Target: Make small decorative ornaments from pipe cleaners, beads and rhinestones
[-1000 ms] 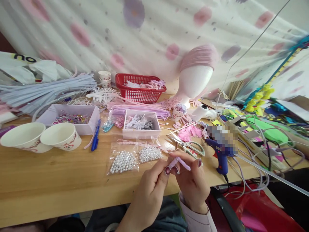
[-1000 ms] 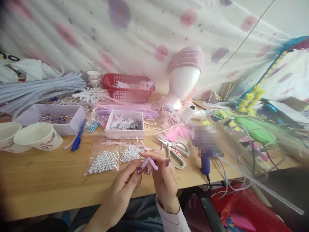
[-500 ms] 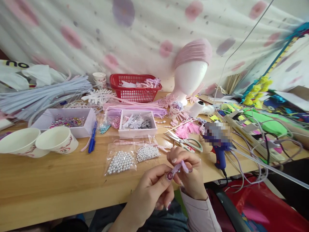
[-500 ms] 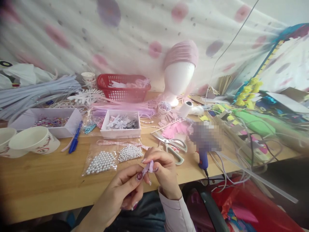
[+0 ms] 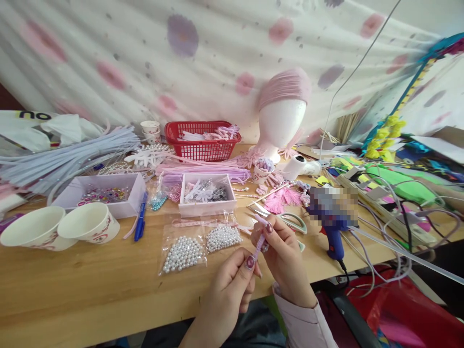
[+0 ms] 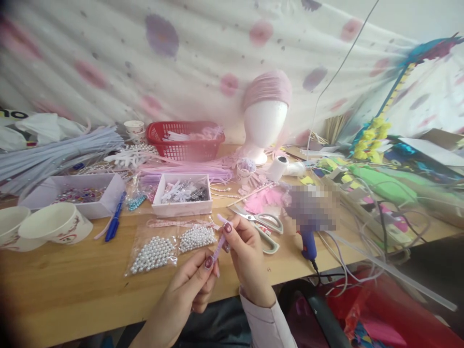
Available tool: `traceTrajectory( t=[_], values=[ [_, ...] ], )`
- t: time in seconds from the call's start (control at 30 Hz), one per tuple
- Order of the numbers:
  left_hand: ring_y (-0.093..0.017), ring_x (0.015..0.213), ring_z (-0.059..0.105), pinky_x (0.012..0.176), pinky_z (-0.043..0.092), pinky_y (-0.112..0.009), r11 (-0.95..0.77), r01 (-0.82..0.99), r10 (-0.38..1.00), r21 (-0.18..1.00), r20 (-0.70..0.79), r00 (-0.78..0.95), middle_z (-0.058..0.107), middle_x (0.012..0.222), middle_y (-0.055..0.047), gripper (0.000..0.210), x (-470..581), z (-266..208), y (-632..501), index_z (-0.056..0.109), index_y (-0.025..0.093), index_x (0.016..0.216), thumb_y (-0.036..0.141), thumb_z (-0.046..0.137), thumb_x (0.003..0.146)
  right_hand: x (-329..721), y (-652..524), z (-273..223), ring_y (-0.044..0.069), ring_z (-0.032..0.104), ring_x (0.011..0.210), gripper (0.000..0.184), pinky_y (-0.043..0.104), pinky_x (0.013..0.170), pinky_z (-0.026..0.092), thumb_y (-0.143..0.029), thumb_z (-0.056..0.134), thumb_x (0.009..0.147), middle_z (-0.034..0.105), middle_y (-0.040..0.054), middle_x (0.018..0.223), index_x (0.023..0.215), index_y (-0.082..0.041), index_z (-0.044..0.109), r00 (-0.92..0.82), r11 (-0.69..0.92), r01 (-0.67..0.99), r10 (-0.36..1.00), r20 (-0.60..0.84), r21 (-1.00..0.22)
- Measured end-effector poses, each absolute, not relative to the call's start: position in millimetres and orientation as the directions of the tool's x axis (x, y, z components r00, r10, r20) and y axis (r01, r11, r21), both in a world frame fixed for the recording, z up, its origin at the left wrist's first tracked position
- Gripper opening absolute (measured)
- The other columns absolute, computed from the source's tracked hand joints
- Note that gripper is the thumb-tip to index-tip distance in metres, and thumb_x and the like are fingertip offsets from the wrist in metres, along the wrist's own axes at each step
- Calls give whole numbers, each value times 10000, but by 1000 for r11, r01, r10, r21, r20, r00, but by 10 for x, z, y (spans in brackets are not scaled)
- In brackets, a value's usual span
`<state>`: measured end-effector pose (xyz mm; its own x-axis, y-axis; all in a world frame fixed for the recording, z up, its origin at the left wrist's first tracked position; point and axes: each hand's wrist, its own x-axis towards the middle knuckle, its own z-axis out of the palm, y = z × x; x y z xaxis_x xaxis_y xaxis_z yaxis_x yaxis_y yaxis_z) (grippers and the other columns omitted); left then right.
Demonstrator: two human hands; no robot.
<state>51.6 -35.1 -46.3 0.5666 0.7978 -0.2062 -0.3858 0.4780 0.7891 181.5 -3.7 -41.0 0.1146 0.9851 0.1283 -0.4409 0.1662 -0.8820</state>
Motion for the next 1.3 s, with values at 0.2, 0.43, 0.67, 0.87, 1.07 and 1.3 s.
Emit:
traceTrajectory(
  t=[0.2, 0.43, 0.67, 0.87, 1.07, 1.3],
  values=[
    [-42, 375, 160, 365, 133, -188, 396, -439, 859, 806, -157, 488, 284, 467, 124, 492, 620, -544, -410, 480, 201, 763, 677, 558, 857, 1599, -120, -427, 71, 323, 470, 266, 194, 463, 291, -313, 650, 927, 442, -77, 587, 746, -218, 480, 116, 208, -569, 978, 173, -796],
    [-35, 371, 172, 369, 139, -180, 409, -431, 862, 805, -185, 473, 289, 453, 123, 515, 620, -537, -467, 487, 196, 765, 699, 563, 839, 1478, -193, -442, 93, 299, 501, 298, 214, 452, 261, -344, 618, 944, 410, -62, 619, 731, -224, 448, 188, 263, -516, 963, 192, -815],
    [-32, 365, 150, 360, 114, -187, 449, -423, 845, 787, -218, 489, 274, 443, 126, 543, 618, -584, -508, 501, 201, 796, 739, 571, 799, 1418, -261, -514, 111, 303, 553, 316, 221, 501, 301, -383, 645, 918, 410, -51, 632, 715, -220, 466, 179, 212, -524, 974, 137, -825],
    [-49, 427, 229, 434, 193, -202, 494, -401, 806, 772, -232, 545, 266, 514, 116, 523, 543, -542, -425, 511, 199, 853, 709, 613, 797, 1490, -192, -507, 95, 316, 517, 323, 200, 463, 283, -377, 716, 864, 438, -58, 601, 697, -212, 495, 159, 174, -500, 981, 108, -848],
    [-33, 416, 153, 407, 123, -190, 652, -497, 714, 572, -244, 656, 330, 556, 109, 638, 507, -426, -270, 487, 194, 819, 808, 612, 698, 1528, -158, -467, 62, 344, 426, 336, 163, 408, 288, -360, 743, 840, 476, -76, 524, 666, -200, 504, 125, 135, -481, 989, 85, -866],
    [-31, 399, 162, 384, 144, -171, 618, -547, 751, 565, -218, 623, 346, 535, 107, 540, 544, -431, -249, 483, 192, 787, 702, 660, 755, 1532, -138, -452, 58, 337, 423, 337, 168, 411, 286, -355, 719, 864, 471, -75, 515, 661, -196, 501, 130, 117, -452, 989, 65, -884]
  ],
)
